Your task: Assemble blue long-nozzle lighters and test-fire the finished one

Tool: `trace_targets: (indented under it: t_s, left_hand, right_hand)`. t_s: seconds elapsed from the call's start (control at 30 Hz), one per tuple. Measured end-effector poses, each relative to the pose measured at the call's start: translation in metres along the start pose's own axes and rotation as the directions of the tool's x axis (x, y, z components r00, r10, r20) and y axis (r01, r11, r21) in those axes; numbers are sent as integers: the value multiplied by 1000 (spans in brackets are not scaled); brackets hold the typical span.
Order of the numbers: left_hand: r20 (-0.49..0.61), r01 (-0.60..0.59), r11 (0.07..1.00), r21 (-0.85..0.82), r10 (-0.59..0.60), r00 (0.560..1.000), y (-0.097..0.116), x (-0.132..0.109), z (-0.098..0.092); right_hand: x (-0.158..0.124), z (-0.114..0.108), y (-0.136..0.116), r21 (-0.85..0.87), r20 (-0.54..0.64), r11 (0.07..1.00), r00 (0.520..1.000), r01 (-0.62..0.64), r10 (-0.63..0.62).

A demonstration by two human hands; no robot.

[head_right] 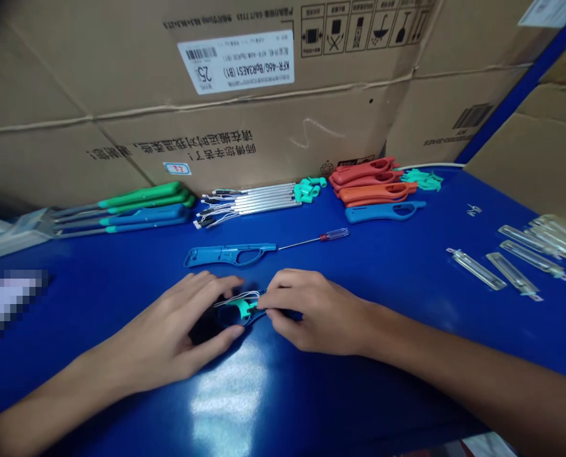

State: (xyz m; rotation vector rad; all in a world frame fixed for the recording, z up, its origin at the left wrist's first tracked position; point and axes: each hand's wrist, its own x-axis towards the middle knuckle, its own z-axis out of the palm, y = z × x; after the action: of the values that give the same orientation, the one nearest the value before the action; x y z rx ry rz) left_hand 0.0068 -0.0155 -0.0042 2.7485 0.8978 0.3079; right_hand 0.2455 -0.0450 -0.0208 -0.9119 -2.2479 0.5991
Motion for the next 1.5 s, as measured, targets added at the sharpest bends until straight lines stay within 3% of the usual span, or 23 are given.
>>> trace_targets:
  t_s: [0.1,0.43,0.6,0.83,1.0,1.2,1.5]
  left_hand:
    - [50,-49,999,-25,50,998,-1,6,0]
    - [-83,-94,995,37,97,992,-13,-11,5]
    - [-92,-106,994,-4,105,990,-17,-13,1]
    - [-112,-218,976,5,217,970,-14,-13,-2]
    - [-138,-129,988,-83,117,983,-10,-12,3]
    - [-93,-32,979,-202,13,996,-11,-14,0]
    - [-156,-67,957,-282,23,987,-23,-12,-6]
  right_hand:
    - [-1,0,1,-4,-26,1000,1000,3,-3]
    - [-4,5,-7,78,11,997,1000,-21,20]
    - [-4,4,-10,86,1,996,1000,-21,21]
    - [-5,5,-9,22,-71,1000,997,-2,3]
    - [-6,7,-8,7,-79,1000,997,21,-20]
    - [-4,6,-7,0,-74,1000,997,27,-27]
    - [-5,7,-8,-15,-99,998,993,65,-66]
